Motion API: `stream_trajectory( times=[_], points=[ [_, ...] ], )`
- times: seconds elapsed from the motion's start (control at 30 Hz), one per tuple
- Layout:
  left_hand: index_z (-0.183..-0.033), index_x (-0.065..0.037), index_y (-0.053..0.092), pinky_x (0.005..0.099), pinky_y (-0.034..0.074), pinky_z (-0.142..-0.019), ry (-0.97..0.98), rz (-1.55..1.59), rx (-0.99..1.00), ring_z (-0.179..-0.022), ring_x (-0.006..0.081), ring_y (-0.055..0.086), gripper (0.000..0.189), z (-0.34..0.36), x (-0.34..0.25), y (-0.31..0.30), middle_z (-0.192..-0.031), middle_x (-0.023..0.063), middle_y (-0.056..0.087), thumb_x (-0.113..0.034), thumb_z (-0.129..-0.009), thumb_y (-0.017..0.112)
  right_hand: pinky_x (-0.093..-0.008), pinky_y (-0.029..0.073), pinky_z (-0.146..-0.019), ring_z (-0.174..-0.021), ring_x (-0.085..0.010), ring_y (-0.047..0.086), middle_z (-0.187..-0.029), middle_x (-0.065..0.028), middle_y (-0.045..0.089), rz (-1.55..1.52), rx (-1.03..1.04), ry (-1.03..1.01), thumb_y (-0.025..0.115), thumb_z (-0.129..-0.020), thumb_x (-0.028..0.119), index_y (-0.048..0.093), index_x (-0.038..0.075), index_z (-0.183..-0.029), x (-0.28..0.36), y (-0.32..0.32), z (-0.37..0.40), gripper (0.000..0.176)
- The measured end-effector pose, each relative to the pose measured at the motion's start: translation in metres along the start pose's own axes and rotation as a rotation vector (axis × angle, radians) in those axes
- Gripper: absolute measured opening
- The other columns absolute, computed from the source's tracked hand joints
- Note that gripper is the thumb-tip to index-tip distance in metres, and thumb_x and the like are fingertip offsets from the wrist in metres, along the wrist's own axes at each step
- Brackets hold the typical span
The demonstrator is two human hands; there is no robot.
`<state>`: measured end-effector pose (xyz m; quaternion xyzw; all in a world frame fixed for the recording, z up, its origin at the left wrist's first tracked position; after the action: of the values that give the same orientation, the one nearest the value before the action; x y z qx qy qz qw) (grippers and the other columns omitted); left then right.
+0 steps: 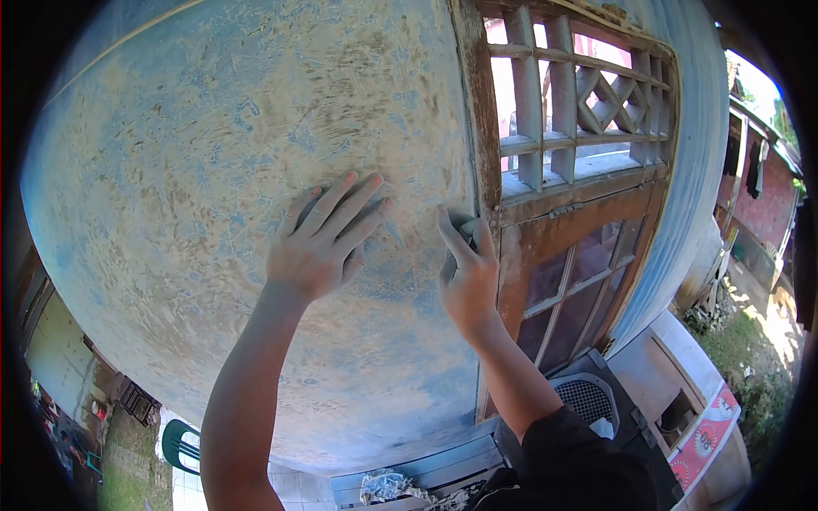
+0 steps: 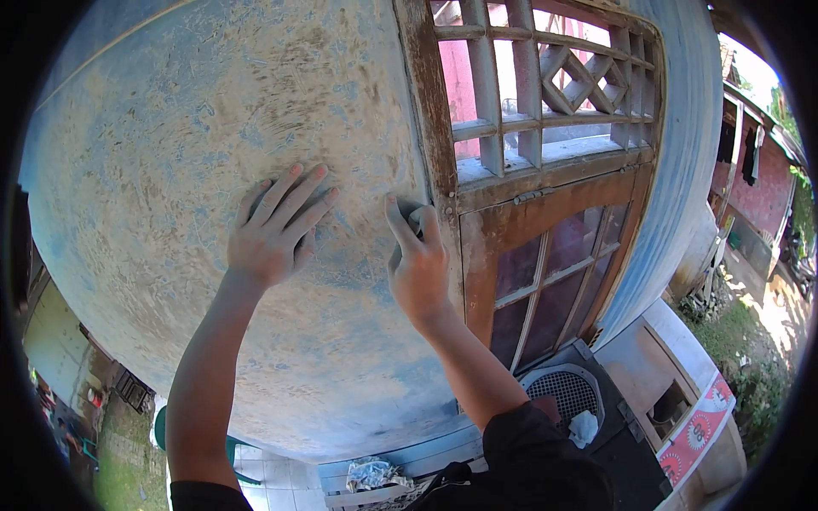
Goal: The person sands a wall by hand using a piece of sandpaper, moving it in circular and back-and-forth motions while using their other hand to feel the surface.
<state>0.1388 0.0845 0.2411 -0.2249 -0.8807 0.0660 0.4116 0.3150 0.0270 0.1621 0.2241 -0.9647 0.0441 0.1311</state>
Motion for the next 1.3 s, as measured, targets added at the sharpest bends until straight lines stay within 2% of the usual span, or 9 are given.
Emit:
stream_trajectory(
  times=[0.23, 0.6, 0.83, 0.93, 1.03, 1.1, 1.13, 1.2, 1.3],
  points=[
    [-0.152, -0.038, 0.055, 0.0420, 0.040, -0.122, 0.004, -0.048, 0.006, -0.154, 0.0150, 0.038, 0.063, 0.001, 0.001, 0.001, -0.169, -0.0108, 0.040, -0.030, -0.091, 0.068, -0.0448, 0.057, -0.074, -0.092, -0.0322, 0.068, -0.110, -0.0145, 0.057, 0.009, 0.052, 0.000, 0.059, -0.082, -0.019, 0.067, 0.010, -0.142, -0.011, 0.002, 0.029, 0.068],
    [-0.147, -0.033, 0.062, 0.0448, 0.042, -0.119, -0.007, 0.028, -0.043, -0.152, 0.0174, 0.043, 0.054, 0.003, 0.000, -0.001, -0.165, -0.0068, 0.049, -0.022, -0.095, 0.061, -0.0459, 0.056, -0.075, -0.091, -0.0319, 0.069, -0.109, -0.0136, 0.059, 0.028, 0.103, 0.028, 0.060, -0.081, -0.019, 0.070, 0.009, -0.137, -0.009, 0.001, 0.028, 0.063],
    [-0.151, -0.034, 0.057, 0.0423, 0.040, -0.121, -0.008, 0.025, -0.016, -0.154, 0.0158, 0.040, 0.056, 0.005, 0.002, 0.004, -0.167, -0.0085, 0.045, -0.025, -0.096, 0.060, -0.0447, 0.056, -0.077, -0.090, -0.0339, 0.069, -0.104, -0.0154, 0.059, 0.088, 0.014, 0.004, 0.062, -0.084, -0.018, 0.069, 0.006, -0.137, 0.006, 0.003, 0.009, 0.059],
    [-0.152, -0.035, 0.057, 0.0418, 0.039, -0.121, -0.002, 0.019, -0.003, -0.154, 0.0154, 0.038, 0.057, 0.005, 0.002, 0.003, -0.167, -0.0090, 0.044, -0.025, -0.096, 0.061, -0.0416, 0.054, -0.072, -0.085, -0.0324, 0.068, -0.100, -0.0162, 0.061, -0.061, -0.072, -0.067, 0.067, -0.087, -0.013, 0.071, 0.006, -0.134, -0.006, 0.007, 0.021, 0.052],
    [-0.151, -0.035, 0.057, 0.0416, 0.039, -0.121, -0.003, 0.035, -0.018, -0.154, 0.0156, 0.039, 0.056, 0.006, 0.002, 0.002, -0.167, -0.0090, 0.044, -0.025, -0.096, 0.061, -0.0375, 0.051, -0.075, -0.086, -0.0297, 0.065, -0.099, -0.0140, 0.063, -0.143, 0.017, 0.007, 0.074, -0.089, -0.004, 0.074, 0.008, -0.131, -0.019, 0.002, 0.016, 0.044],
    [-0.151, -0.035, 0.057, 0.0418, 0.039, -0.121, -0.003, 0.041, -0.027, -0.154, 0.0158, 0.040, 0.056, 0.006, 0.003, 0.003, -0.167, -0.0089, 0.045, -0.025, -0.096, 0.061, -0.0382, 0.046, -0.089, -0.100, -0.0299, 0.059, -0.107, -0.0104, 0.065, 0.135, 0.038, -0.026, 0.080, -0.088, 0.007, 0.077, 0.014, -0.129, -0.015, -0.005, 0.016, 0.042],
    [-0.150, -0.035, 0.058, 0.0420, 0.039, -0.121, -0.004, 0.038, -0.033, -0.153, 0.0159, 0.040, 0.056, 0.006, 0.002, 0.004, -0.167, -0.0089, 0.045, -0.024, -0.096, 0.061, -0.0382, 0.046, -0.089, -0.100, -0.0299, 0.059, -0.107, -0.0104, 0.065, 0.144, 0.044, -0.017, 0.080, -0.088, 0.007, 0.077, 0.014, -0.129, -0.014, -0.005, 0.017, 0.042],
    [-0.150, -0.034, 0.058, 0.0409, 0.037, -0.122, -0.005, 0.020, -0.041, -0.155, 0.0150, 0.038, 0.057, 0.007, 0.001, 0.005, -0.168, -0.0097, 0.042, -0.029, -0.094, 0.065, -0.0455, 0.037, -0.104, -0.115, -0.0333, 0.050, -0.118, -0.0090, 0.062, 0.164, -0.047, -0.004, 0.085, -0.086, 0.014, 0.076, 0.020, -0.131, -0.010, -0.007, 0.022, 0.046],
    [-0.148, -0.033, 0.058, 0.0394, 0.037, -0.123, -0.013, -0.004, -0.056, -0.155, 0.0137, 0.036, 0.057, 0.007, 0.001, 0.004, -0.169, -0.0108, 0.041, -0.032, -0.092, 0.066, -0.0512, 0.033, -0.109, -0.122, -0.0351, 0.046, -0.128, -0.0104, 0.058, 0.158, -0.008, 0.011, 0.086, -0.085, 0.021, 0.076, 0.025, -0.133, -0.016, 0.004, 0.039, 0.049]
  ],
)
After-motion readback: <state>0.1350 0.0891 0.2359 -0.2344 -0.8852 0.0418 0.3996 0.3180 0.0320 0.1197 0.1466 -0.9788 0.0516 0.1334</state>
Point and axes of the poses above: each hand's wrist, its own z-axis away from the middle knuckle, its own y-axis out of the palm, x = y × z, the point moved 7 cm from there along -z, towards the middle knuckle
